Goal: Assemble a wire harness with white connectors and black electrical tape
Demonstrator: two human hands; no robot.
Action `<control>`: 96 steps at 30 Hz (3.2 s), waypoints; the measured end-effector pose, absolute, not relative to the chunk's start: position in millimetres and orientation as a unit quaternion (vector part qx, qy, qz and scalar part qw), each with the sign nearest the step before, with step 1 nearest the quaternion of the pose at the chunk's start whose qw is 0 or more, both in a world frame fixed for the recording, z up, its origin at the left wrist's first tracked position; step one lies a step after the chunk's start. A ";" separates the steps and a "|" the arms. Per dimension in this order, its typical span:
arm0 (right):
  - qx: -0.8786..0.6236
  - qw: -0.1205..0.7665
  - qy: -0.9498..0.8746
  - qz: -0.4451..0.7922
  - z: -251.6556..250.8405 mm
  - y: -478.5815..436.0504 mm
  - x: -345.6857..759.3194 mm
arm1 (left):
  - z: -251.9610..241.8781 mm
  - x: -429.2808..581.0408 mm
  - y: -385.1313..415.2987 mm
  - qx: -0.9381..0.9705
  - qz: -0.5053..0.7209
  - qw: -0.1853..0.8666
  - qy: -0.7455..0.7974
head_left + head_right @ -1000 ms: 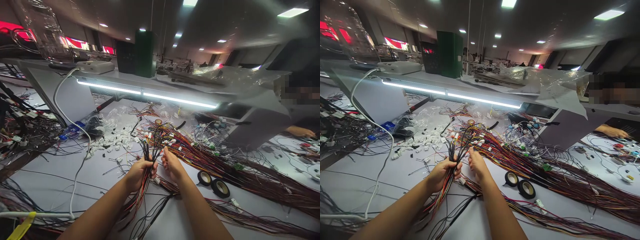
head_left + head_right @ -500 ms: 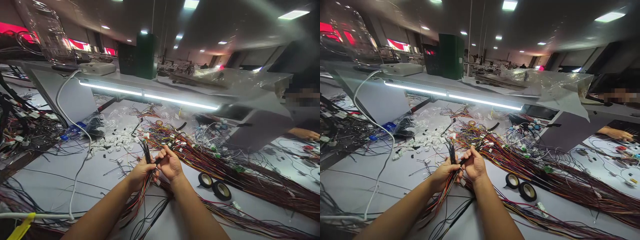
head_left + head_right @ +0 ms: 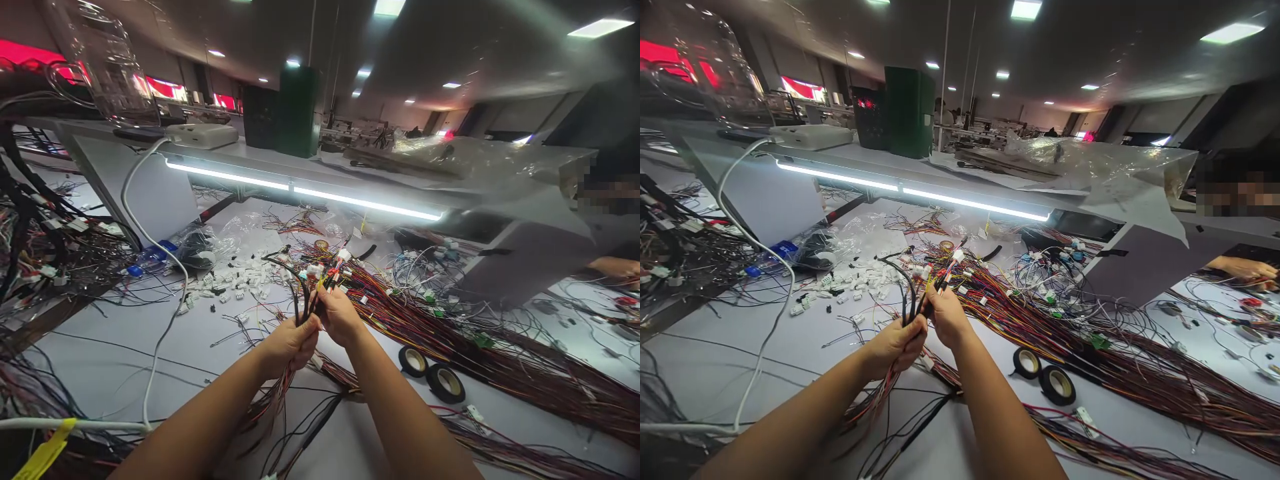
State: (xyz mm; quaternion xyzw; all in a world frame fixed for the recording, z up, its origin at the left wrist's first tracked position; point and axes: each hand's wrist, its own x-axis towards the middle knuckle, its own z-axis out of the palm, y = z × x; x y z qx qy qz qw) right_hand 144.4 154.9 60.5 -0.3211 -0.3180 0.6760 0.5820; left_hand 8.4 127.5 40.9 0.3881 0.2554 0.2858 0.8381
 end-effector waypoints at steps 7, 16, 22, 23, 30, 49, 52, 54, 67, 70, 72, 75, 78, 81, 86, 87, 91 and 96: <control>-0.288 0.501 -0.294 0.761 46.3 99.0 104.0 | 63.4 6.9 145.1 0.327 0.458 0.771 0.298; -0.385 0.414 -0.472 0.677 36.3 89.8 90.0 | 105.0 -16.4 165.8 0.295 0.414 0.790 0.342; -0.416 0.413 -0.468 0.661 44.1 95.6 84.3 | 111.0 -23.6 183.0 0.265 0.519 0.739 0.338; -0.403 0.422 -0.431 0.689 45.6 90.4 79.7 | 109.2 -22.8 185.7 0.261 0.539 0.727 0.337; -0.243 0.447 -0.243 0.826 47.3 57.8 73.8 | 105.0 -22.1 201.4 0.221 0.534 0.738 0.349; -0.396 0.401 -0.436 0.701 56.5 51.2 124.1 | 104.7 -84.1 227.1 0.096 0.535 0.806 0.235; -0.377 0.369 -0.440 0.727 47.7 54.1 134.8 | 96.5 -88.3 217.4 0.080 0.533 0.818 0.200; -0.361 0.364 -0.410 0.754 43.4 53.9 141.3 | 88.1 -89.1 210.2 0.070 0.533 0.822 0.186; -0.324 0.379 -0.261 0.827 35.1 55.1 153.5 | 33.8 -86.4 182.1 0.012 0.543 0.823 0.169; -0.317 0.386 -0.251 0.829 32.6 58.8 148.8 | 31.0 -86.5 181.6 0.007 0.545 0.821 0.171; -0.316 0.396 -0.240 0.828 30.8 61.9 145.2 | 30.2 -86.4 181.5 0.006 0.545 0.820 0.175; -0.319 0.407 -0.237 0.822 29.1 66.4 140.5 | 29.6 -85.6 180.9 0.007 0.546 0.818 0.180; -0.311 0.411 -0.251 0.819 29.2 71.3 137.6 | 28.9 -84.6 180.5 0.010 0.550 0.815 0.181; -0.300 0.411 -0.256 0.822 31.1 76.8 135.6 | 28.2 -84.2 180.7 0.010 0.553 0.814 0.180; -0.300 0.409 -0.255 0.824 36.4 80.2 133.7 | 28.9 -84.8 181.1 0.011 0.551 0.815 0.180; -0.299 0.408 -0.256 0.824 37.1 79.8 133.4 | 29.0 -84.8 181.1 0.011 0.550 0.815 0.181; -0.311 0.439 -0.256 0.803 36.4 82.1 132.1 | 27.0 -84.5 181.2 0.016 0.553 0.810 0.193; -0.378 0.565 -0.204 0.704 33.9 105.8 131.6 | 21.2 -82.2 180.7 0.018 0.570 0.788 0.232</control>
